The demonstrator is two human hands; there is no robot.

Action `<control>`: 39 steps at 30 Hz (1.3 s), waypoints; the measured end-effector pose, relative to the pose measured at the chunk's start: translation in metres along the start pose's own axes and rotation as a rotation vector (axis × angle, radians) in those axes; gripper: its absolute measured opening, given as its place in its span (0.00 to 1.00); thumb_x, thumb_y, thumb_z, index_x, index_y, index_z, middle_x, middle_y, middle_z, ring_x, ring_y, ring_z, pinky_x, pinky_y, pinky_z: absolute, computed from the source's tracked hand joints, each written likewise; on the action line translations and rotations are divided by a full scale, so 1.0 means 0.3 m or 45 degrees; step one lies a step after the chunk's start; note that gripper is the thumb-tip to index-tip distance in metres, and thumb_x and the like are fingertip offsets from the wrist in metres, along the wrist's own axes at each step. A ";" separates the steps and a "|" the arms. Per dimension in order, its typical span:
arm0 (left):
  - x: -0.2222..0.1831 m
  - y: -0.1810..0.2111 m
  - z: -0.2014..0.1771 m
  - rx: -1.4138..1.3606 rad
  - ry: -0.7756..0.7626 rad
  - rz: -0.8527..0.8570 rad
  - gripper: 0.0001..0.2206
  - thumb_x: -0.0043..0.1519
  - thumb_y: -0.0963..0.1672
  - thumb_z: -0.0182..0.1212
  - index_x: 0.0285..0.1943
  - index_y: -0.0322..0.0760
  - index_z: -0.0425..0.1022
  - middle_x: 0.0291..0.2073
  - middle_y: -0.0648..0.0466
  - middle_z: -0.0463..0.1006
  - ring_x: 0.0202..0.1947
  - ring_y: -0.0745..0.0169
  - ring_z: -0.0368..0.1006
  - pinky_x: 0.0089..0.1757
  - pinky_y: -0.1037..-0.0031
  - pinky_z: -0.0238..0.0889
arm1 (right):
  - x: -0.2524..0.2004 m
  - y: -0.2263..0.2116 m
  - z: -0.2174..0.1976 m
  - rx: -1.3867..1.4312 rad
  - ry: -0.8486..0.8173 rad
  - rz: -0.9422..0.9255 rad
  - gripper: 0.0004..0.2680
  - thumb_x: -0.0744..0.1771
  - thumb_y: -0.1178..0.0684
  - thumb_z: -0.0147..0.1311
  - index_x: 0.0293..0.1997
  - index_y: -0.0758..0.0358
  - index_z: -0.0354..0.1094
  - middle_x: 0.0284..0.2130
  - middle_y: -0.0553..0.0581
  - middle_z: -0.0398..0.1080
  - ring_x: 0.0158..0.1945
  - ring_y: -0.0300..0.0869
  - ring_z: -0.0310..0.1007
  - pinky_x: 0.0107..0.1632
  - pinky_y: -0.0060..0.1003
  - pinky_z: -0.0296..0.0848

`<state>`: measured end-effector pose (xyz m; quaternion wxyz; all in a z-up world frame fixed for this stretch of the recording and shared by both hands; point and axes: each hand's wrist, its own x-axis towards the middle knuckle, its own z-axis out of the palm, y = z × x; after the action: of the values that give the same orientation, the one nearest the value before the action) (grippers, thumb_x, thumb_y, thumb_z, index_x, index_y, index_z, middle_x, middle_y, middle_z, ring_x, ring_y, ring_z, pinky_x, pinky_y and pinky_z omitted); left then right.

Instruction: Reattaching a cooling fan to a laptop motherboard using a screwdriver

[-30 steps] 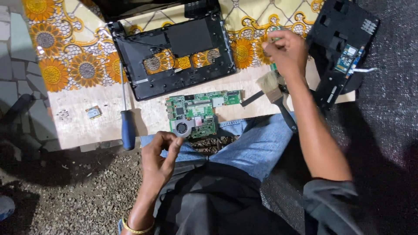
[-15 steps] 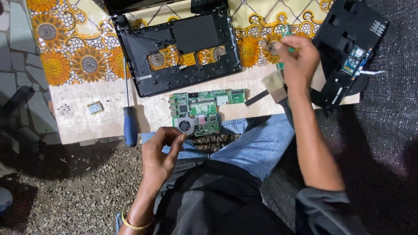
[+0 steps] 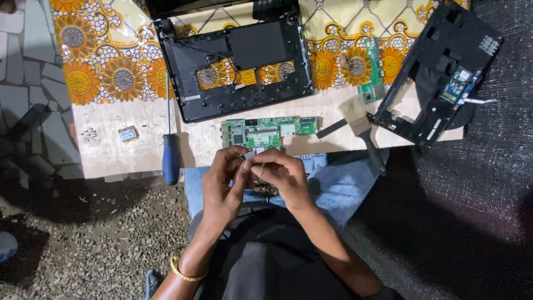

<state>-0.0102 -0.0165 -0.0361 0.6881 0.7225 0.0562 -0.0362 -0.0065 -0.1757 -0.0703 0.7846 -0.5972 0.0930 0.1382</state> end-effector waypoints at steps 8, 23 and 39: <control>0.002 0.042 0.002 0.116 0.036 0.025 0.13 0.73 0.35 0.53 0.65 0.27 0.72 0.23 0.42 0.84 0.20 0.50 0.82 0.30 0.60 0.76 | -0.001 0.063 0.044 0.025 0.066 -0.227 0.04 0.70 0.63 0.66 0.48 0.72 0.79 0.37 0.61 0.77 0.40 0.36 0.72 0.42 0.38 0.73; 0.039 -0.063 -0.311 0.877 0.482 0.272 0.17 0.68 0.36 0.76 0.63 0.27 0.76 0.41 0.44 0.77 0.40 0.43 0.77 0.43 0.54 0.76 | 0.063 0.082 -0.125 0.082 0.167 -0.047 0.05 0.73 0.53 0.60 0.45 0.61 0.77 0.32 0.53 0.73 0.32 0.38 0.70 0.32 0.29 0.67; 0.071 -0.190 -0.393 1.091 0.657 0.216 0.19 0.64 0.33 0.71 0.63 0.27 0.76 0.44 0.42 0.72 0.41 0.46 0.69 0.39 0.62 0.70 | 0.051 0.043 -0.131 0.167 0.281 0.015 0.02 0.73 0.60 0.59 0.46 0.67 0.76 0.31 0.57 0.70 0.30 0.39 0.71 0.31 0.30 0.65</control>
<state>0.0005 0.1047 -0.0894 0.2940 0.9274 0.1457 0.1797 0.0045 -0.2087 -0.0975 0.8061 -0.5558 0.1910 0.0698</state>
